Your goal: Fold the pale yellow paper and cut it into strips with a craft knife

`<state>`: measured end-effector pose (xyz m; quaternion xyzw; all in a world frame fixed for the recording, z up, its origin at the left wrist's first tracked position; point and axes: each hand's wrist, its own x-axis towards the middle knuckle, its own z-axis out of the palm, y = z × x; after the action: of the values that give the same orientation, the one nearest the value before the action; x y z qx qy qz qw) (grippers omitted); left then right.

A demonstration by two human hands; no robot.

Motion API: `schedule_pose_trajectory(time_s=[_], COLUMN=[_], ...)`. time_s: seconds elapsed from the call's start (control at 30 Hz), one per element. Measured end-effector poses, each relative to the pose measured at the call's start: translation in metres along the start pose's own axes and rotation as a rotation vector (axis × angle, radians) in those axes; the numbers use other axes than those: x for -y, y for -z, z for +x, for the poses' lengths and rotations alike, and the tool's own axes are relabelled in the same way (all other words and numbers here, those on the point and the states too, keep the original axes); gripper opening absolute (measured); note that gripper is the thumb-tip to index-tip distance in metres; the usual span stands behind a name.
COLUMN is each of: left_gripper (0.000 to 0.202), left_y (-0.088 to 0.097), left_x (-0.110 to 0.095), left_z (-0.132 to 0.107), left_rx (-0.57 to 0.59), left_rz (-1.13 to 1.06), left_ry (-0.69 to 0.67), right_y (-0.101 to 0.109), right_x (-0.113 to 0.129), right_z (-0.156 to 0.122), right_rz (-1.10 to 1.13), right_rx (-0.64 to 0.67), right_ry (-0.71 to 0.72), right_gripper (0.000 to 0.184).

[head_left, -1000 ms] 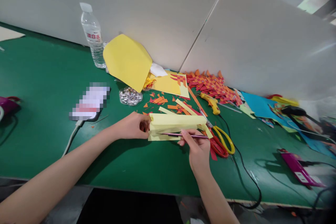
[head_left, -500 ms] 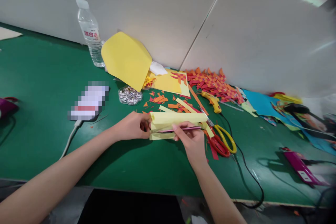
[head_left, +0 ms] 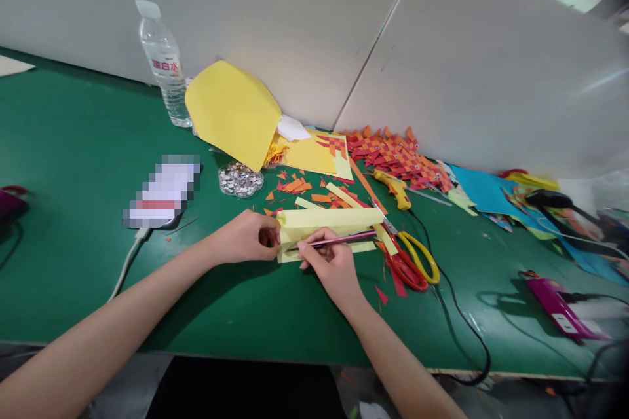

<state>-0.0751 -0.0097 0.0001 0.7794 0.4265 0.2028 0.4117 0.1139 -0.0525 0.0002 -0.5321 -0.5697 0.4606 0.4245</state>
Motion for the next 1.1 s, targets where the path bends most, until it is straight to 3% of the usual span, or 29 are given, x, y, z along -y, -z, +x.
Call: schedule_pose_trajectory(time_s=[0.37,1.1], left_gripper=[0.007,0.007], left_y=[0.0055,0.0071], left_x=[-0.0001,-0.0017], left_z=[-0.0012,-0.0004], left_rx=[0.052,0.078], left_rz=[0.116,0.158], left_ry=[-0.119,-0.149], right_y=[-0.0065,-0.0032], right_x=[-0.0067,-0.0055], right_z=[0.0021,0.0041], right_rz=[0.024,-0.032], right_rx=[-0.032,0.066], right_ry=[0.061,0.043], right_gripper=[0.017,0.014])
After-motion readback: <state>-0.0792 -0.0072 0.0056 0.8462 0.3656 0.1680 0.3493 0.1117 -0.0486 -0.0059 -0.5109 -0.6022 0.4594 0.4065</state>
